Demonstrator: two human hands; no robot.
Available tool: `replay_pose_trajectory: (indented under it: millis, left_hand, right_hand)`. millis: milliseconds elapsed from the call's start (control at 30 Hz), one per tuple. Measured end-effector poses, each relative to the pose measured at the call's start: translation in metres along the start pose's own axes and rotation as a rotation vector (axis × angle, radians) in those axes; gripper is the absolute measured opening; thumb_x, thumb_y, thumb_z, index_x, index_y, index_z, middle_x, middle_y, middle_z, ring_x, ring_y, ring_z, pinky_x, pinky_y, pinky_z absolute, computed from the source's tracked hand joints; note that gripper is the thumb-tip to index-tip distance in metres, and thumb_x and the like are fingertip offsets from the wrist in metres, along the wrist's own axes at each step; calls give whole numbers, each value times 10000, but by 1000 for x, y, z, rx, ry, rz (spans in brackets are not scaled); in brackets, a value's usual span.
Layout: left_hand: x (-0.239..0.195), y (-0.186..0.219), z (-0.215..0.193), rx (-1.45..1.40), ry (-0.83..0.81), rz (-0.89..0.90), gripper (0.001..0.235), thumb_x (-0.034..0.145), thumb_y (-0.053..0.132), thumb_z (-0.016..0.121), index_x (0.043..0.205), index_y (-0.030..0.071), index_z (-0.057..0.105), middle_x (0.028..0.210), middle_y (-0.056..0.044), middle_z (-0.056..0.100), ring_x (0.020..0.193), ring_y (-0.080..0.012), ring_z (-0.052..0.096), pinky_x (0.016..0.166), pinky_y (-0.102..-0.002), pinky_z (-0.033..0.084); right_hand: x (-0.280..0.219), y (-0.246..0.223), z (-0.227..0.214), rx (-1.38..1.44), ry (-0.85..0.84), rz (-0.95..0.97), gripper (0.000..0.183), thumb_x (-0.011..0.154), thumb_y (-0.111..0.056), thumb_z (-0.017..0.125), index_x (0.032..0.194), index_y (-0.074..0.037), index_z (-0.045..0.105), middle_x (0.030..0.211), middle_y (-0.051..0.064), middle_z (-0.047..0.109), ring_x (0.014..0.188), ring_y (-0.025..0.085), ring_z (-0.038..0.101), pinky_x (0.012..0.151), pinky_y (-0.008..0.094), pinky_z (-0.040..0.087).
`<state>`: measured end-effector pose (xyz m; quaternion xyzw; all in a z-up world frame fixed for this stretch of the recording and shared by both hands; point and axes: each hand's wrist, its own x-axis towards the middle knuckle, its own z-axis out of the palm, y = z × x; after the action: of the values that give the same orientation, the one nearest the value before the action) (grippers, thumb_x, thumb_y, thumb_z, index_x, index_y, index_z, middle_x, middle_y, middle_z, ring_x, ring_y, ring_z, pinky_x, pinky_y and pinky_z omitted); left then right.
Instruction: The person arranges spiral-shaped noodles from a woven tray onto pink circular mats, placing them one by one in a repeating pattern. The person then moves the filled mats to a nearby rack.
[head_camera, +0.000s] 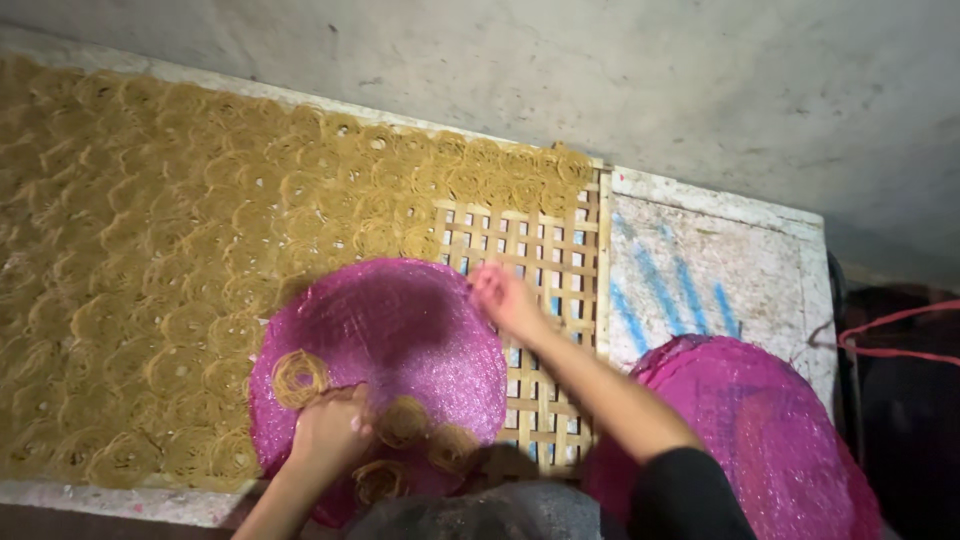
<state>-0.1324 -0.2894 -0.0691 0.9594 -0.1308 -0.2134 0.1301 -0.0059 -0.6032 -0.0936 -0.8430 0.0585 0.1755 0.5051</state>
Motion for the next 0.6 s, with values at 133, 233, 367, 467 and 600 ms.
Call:
replay_pose_trajectory:
  millis: [133,233,367,467,600]
  left_hand:
    - [4,38,11,-600,-101,57,264,870,177,779,986,51,578,834,-169,699,790,-323,696,689,-433,582]
    - [5,66,20,-1169,-22,-44,259,874,120,737,1044,64,549,896,-129,727,779,-236,737,660,-381,632]
    - [7,60,12,-972,304,10,315,848,79,685,1149,15,619,1058,-140,742,886,-230,749,716,-349,642]
    - [0,18,-5,-744,414,-157,408,928,244,642,1280,41,608,1165,-181,711,983,-293,729,794,-415,596]
    - [-5,-34,-18,-125,632,-245,664,867,299,736,1386,-64,534,1347,-301,578,1227,-441,563,1030,-523,472]
  right_hand:
    - [-96,22,74,498,-768,141,313,1027,-288,566,1237,-78,668,1126,105,748,977,183,744,850,314,606]
    - [-117,30,86,788,-669,230,278,1035,-244,601,1216,-50,685,1121,114,734,1000,171,739,899,332,605]
    - [-72,45,31,569,-443,-8,189,1016,-136,618,1117,-25,731,1071,125,766,955,196,718,860,330,599]
    - [0,70,-44,760,51,212,213,961,-9,621,1164,-59,662,1063,75,729,985,192,699,902,345,564]
    - [102,120,-148,788,481,-63,374,919,81,637,1275,-30,665,1101,77,688,949,192,680,858,336,590]
